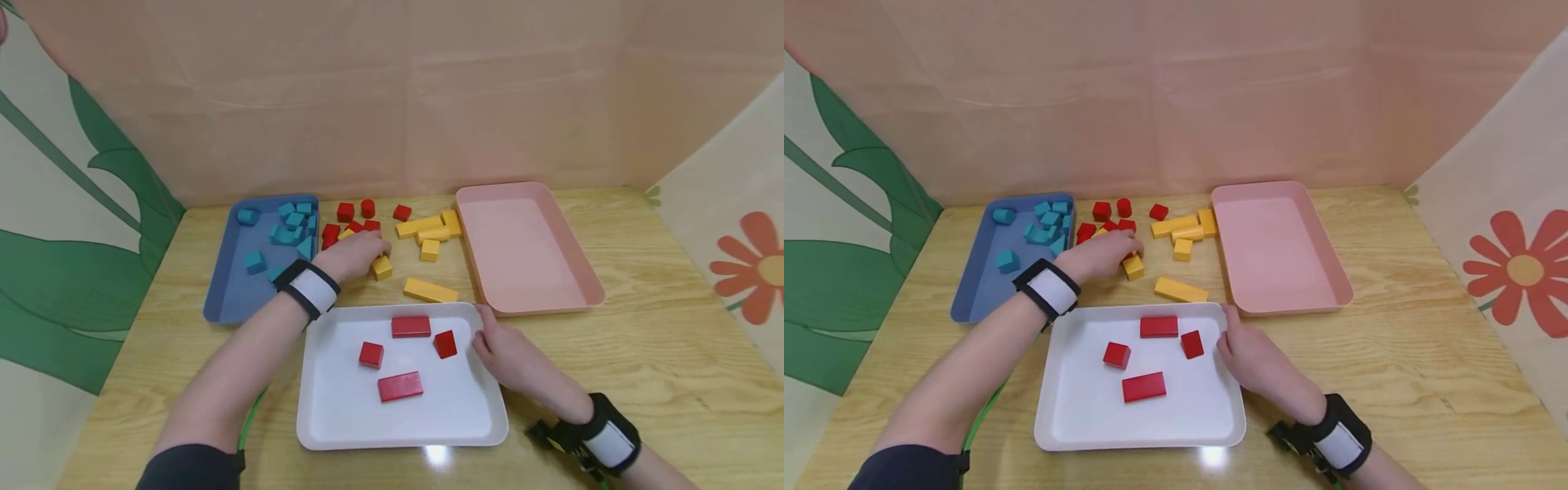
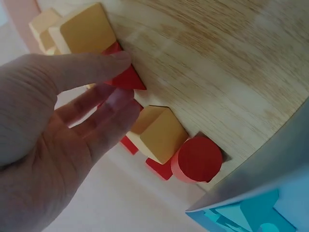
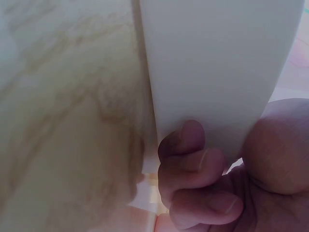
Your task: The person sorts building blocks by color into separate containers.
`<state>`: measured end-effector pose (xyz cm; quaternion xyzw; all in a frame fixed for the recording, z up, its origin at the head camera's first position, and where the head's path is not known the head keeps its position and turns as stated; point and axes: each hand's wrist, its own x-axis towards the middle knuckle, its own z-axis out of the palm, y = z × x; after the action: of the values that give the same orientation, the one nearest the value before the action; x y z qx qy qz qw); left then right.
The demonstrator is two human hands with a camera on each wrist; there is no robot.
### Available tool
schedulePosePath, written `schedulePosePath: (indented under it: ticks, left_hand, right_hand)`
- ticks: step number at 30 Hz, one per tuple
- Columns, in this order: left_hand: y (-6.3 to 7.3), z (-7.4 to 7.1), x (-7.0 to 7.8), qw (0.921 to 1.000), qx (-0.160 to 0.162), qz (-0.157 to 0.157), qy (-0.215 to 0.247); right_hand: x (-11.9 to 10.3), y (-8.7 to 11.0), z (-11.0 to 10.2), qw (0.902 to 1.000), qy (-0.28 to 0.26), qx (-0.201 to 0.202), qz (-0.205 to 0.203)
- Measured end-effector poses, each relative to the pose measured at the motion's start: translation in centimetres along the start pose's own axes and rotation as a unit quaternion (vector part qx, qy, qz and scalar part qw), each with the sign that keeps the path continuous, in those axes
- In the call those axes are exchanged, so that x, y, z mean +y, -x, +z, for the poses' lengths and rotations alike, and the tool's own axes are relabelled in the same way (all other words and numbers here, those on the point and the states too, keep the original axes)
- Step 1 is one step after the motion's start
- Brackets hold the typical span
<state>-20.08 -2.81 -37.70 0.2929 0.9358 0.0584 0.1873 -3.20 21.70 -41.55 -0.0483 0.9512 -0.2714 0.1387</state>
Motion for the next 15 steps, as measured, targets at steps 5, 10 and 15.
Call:
schedulePosePath:
  ticks: [5, 10, 15]
  left_hand:
    - [-0.1, -0.1, 0.1, 0.9995, 0.014, -0.005, -0.027]
    - [0.3, -0.4, -0.1, 0.9982, 0.041, -0.026, -0.034]
    - [1.5, -1.1, 0.3, 0.9953, 0.096, -0.011, 0.003]
  right_hand:
    - [0.0, 0.0, 0.0, 1.0000, -0.002, 0.000, 0.004]
    - [0.0, 0.0, 0.0, 0.9999, 0.001, -0.009, 0.013]
    - [-0.1, 0.0, 0.0, 1.0000, 0.004, -0.001, 0.003]
